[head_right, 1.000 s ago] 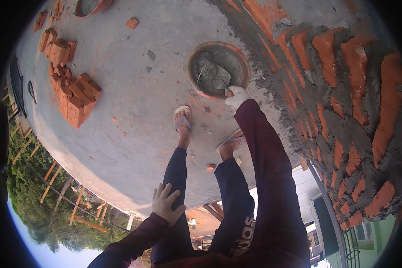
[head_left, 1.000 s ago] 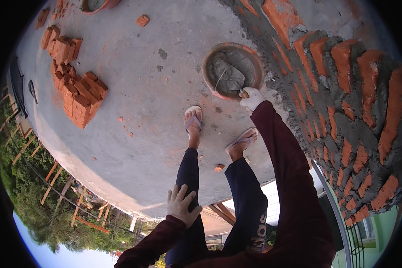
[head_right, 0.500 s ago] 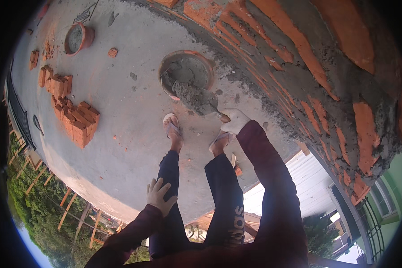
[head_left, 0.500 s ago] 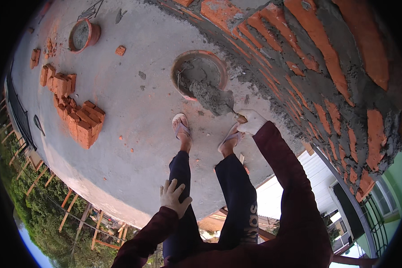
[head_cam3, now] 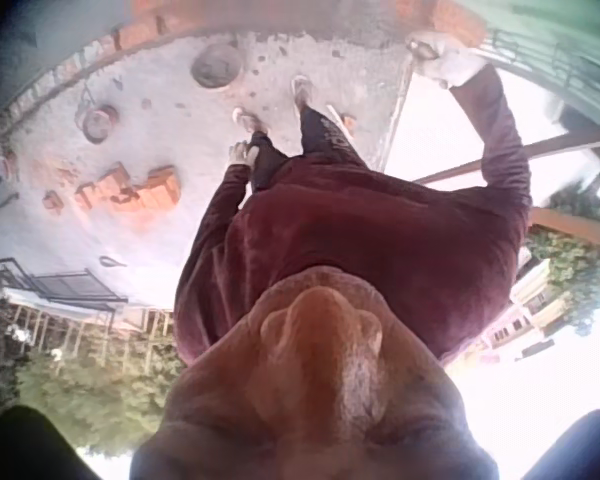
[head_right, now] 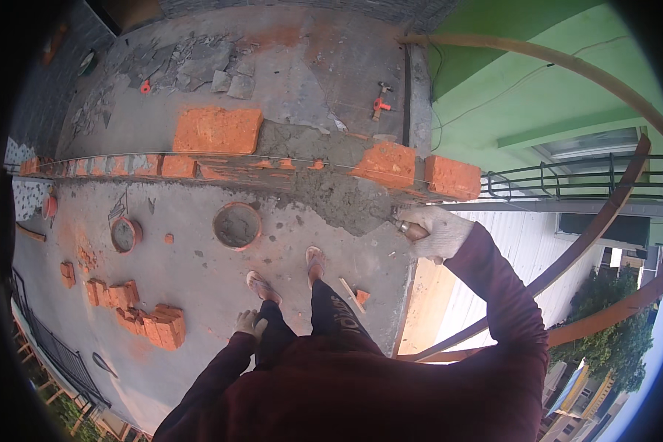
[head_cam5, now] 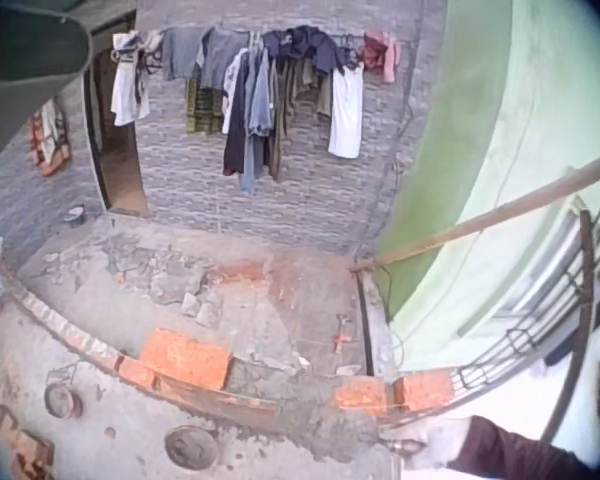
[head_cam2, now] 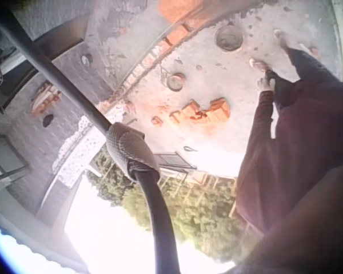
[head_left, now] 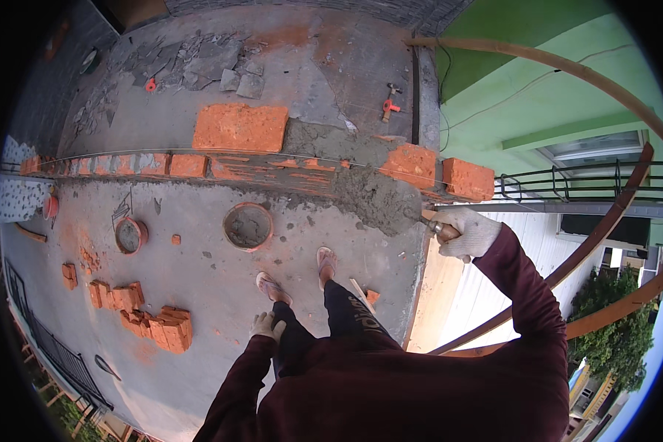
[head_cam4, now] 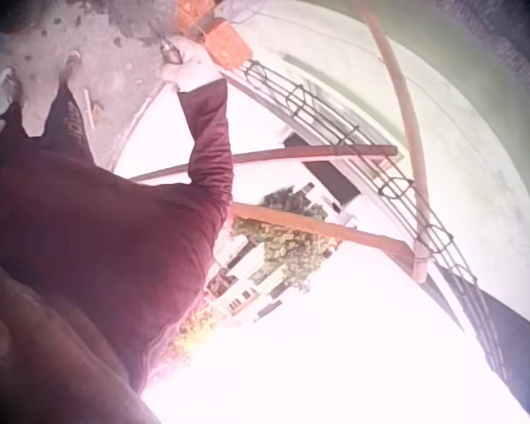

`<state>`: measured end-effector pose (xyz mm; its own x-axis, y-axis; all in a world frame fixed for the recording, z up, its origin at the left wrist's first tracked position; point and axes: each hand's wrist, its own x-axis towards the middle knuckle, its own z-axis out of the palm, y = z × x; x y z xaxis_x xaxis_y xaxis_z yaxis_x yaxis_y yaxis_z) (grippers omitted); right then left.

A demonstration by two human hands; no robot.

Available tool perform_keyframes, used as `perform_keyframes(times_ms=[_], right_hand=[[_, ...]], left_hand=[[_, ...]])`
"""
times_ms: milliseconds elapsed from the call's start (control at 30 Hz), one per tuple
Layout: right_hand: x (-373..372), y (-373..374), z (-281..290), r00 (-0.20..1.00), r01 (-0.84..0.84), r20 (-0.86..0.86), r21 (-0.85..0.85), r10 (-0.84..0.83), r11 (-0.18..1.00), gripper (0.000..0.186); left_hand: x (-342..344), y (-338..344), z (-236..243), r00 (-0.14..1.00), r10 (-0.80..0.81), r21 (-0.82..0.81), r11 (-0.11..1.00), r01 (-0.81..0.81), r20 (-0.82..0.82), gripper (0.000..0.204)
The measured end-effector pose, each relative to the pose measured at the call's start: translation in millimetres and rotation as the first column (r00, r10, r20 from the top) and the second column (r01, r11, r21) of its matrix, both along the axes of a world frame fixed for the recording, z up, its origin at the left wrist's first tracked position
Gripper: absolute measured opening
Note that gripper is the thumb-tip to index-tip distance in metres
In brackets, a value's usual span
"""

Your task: The person lays red bricks onto a partially built wall using a trowel to apply mortar. They repeatedly scoop mortar from a bucket, spread it on the wall, place bricks, and tap them into alignment.

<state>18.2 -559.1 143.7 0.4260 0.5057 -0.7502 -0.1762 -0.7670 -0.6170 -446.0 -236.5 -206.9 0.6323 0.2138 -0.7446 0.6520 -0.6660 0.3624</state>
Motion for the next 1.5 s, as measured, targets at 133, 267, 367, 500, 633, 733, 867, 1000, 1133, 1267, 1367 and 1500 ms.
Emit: perform_keyframes(times_ms=[133, 267, 367, 500, 633, 733, 867, 1000, 1133, 1267, 1367, 1500], right_hand=[[34.2, -29.5, 26.7, 0.974, 0.057, 0.220, -0.052, -0.044, 0.997, 0.026], [63.2, -44.0, -36.6, 0.619, -0.191, 0.709, -0.281, 0.338, 0.940, 0.023], [47.0, -28.5, -100.8, 0.294, -0.107, 0.893, -0.322, 0.340, 0.940, 0.020], [24.3, -8.8, -97.8, 0.320, 0.089, 0.886, -0.380, 0.335, 0.921, 0.038], [49.0, 15.5, -75.4, 0.215, 0.009, 0.827, -0.534, 0.520, 0.845, 0.042], [81.0, 37.8, -100.5, 0.139, -0.059, 0.776, -0.614, 0.616, 0.787, 0.032], [81.2, 7.0, -91.9, 0.193, -0.045, 0.741, -0.648, 0.643, 0.760, 0.028], [41.8, -56.0, -35.6, 0.363, 0.073, 0.783, -0.563, 0.504, 0.823, 0.028], [-28.1, -73.0, -34.2, 0.398, -0.055, 0.891, -0.214, 0.218, 0.975, 0.026], [-44.5, -55.3, -151.3, 0.368, -0.209, 0.859, -0.297, 0.356, 0.932, 0.033], [-26.6, -38.2, -224.1, 0.413, -0.090, 0.839, -0.350, 0.355, 0.932, 0.028], [-10.0, -38.2, -218.9, 0.494, -0.037, 0.821, -0.309, 0.286, 0.950, 0.033]], left_hand=[[7.1, 14.1, 21.4, 0.991, 0.098, 0.051, 0.993, -0.103, 0.094, 0.074], [16.2, 21.0, 51.3, 0.964, 0.232, 0.001, 0.972, -0.234, 0.128, 0.076], [19.6, 19.0, 67.0, 0.960, 0.280, 0.001, 0.960, -0.280, 0.031, 0.073], [18.9, 21.8, 75.5, 0.938, 0.344, -0.004, 0.939, -0.344, 0.038, 0.071], [22.8, 26.2, 71.4, 0.887, 0.458, -0.070, 0.885, -0.461, -0.056, 0.071], [41.3, 27.3, 51.1, 0.892, 0.433, -0.115, 0.887, -0.447, -0.134, 0.071], [49.4, 32.6, 42.4, 0.873, 0.487, -0.295, 0.840, -0.457, 0.034, 0.065], [23.4, 48.0, 16.9, 0.772, 0.633, -0.336, 0.739, -0.584, 0.051, 0.059], [-12.2, 67.2, 14.2, 0.760, 0.650, -0.275, 0.728, -0.628, -0.013, 0.058], [-9.9, 68.5, 39.1, 0.659, 0.724, -0.267, 0.607, -0.749, -0.204, 0.057], [36.4, 57.5, 100.6, 0.773, 0.621, -0.195, 0.748, -0.634, -0.130, 0.059], [47.0, 78.3, 128.2, 0.854, 0.512, -0.182, 0.852, -0.491, 0.095, 0.061]])
